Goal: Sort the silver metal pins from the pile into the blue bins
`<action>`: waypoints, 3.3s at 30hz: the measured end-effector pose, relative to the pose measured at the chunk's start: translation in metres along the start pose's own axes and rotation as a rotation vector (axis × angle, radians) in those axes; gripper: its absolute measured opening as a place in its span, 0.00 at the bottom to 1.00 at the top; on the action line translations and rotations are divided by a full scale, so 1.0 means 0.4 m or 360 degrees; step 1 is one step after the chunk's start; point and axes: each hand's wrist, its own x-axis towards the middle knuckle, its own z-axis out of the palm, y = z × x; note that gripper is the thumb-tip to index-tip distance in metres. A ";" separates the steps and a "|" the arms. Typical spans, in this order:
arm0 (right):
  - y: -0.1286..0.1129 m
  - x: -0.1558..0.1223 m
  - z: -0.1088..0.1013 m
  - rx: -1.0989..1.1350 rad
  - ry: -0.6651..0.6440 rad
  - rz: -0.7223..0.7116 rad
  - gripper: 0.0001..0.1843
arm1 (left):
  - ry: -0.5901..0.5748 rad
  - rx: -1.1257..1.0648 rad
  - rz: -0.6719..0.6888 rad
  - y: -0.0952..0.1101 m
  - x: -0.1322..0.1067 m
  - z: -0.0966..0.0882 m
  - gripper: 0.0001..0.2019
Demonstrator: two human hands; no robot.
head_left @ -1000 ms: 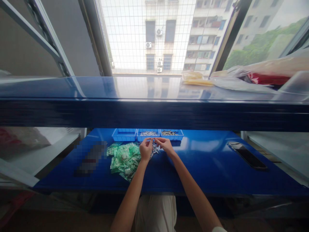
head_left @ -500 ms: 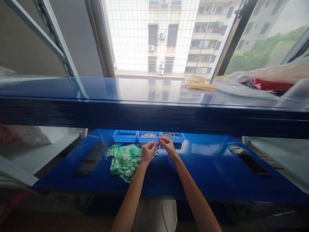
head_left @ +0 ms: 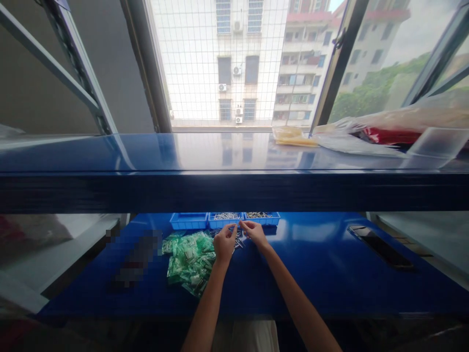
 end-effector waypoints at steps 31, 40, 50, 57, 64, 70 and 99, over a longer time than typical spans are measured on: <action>-0.055 0.014 0.013 0.0094 0.0061 -0.0171 0.21 | 0.0081 -0.0534 -0.0277 0.016 -0.003 -0.009 0.15; -0.033 0.011 -0.005 -0.0209 0.0005 -0.0269 0.20 | -0.0126 -0.0600 -0.0154 0.024 -0.006 -0.012 0.13; -0.002 -0.019 -0.008 -0.0483 0.0069 -0.0312 0.19 | -0.0287 -0.0416 0.0038 0.050 -0.120 -0.060 0.12; 0.031 -0.019 -0.009 -0.0619 0.0131 -0.0288 0.20 | -0.0351 -0.0359 0.0012 0.049 -0.172 -0.090 0.12; 0.036 -0.037 -0.022 -0.0702 0.0183 -0.0422 0.23 | -0.0680 -0.0370 0.0049 0.045 -0.168 -0.096 0.14; 0.048 -0.048 -0.024 -0.0724 0.0137 -0.0448 0.17 | -0.0696 -0.0338 0.0049 0.047 -0.168 -0.097 0.16; -0.031 -0.123 0.020 -0.1373 -0.0111 -0.0257 0.12 | -0.0435 -0.0426 -0.0180 0.035 -0.160 -0.085 0.18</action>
